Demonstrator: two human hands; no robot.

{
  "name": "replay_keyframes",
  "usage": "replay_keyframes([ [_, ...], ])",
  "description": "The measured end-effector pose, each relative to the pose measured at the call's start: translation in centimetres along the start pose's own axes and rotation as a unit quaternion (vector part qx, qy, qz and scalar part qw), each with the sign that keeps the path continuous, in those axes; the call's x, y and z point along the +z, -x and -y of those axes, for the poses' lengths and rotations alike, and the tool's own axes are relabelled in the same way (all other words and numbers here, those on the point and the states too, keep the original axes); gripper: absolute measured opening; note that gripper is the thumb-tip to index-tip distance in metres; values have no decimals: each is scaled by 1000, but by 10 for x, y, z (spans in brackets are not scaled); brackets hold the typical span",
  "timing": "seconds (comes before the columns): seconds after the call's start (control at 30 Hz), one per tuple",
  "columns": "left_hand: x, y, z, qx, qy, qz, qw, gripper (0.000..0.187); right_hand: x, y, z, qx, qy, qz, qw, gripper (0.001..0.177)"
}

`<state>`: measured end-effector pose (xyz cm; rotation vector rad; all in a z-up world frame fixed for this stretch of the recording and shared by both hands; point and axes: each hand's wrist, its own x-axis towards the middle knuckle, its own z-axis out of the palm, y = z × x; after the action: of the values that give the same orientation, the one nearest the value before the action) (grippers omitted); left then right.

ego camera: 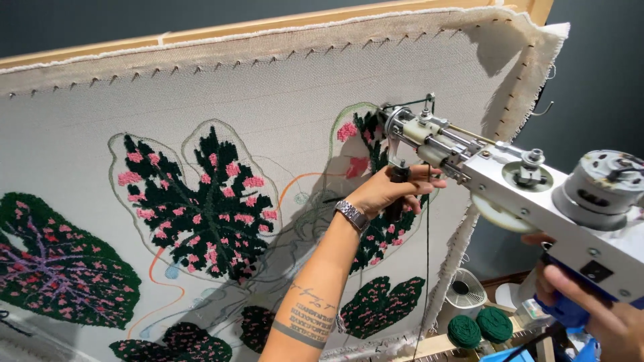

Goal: Using a tufting gun to create a rug with a floral/leaf pattern.

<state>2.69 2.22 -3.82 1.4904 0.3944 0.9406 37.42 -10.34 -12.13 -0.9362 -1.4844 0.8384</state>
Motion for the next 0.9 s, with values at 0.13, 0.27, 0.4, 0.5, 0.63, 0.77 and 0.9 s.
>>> replay_keyframes([
  [0.13,30,6,-6,5,-5,43,999,36,-45,8,-53,52,-108,17,993,68],
  [0.27,42,1,-5,-51,-74,-9,996,37,-65,16,-75,65,-161,14,985,75],
  [0.4,43,-3,-4,-27,-98,32,994,38,-64,23,-61,56,-225,14,973,75],
  [0.5,55,3,-6,-55,-170,-23,984,33,-68,26,-66,79,-217,13,973,76],
  [0.63,61,16,1,-70,-107,-33,991,28,-60,26,-54,101,-182,22,978,79],
  [0.77,60,21,13,-57,-56,-56,995,27,-44,30,-37,174,-146,-18,974,80],
  [0.9,49,20,28,-80,-77,-76,991,23,-20,42,-1,139,-182,-40,973,73],
])
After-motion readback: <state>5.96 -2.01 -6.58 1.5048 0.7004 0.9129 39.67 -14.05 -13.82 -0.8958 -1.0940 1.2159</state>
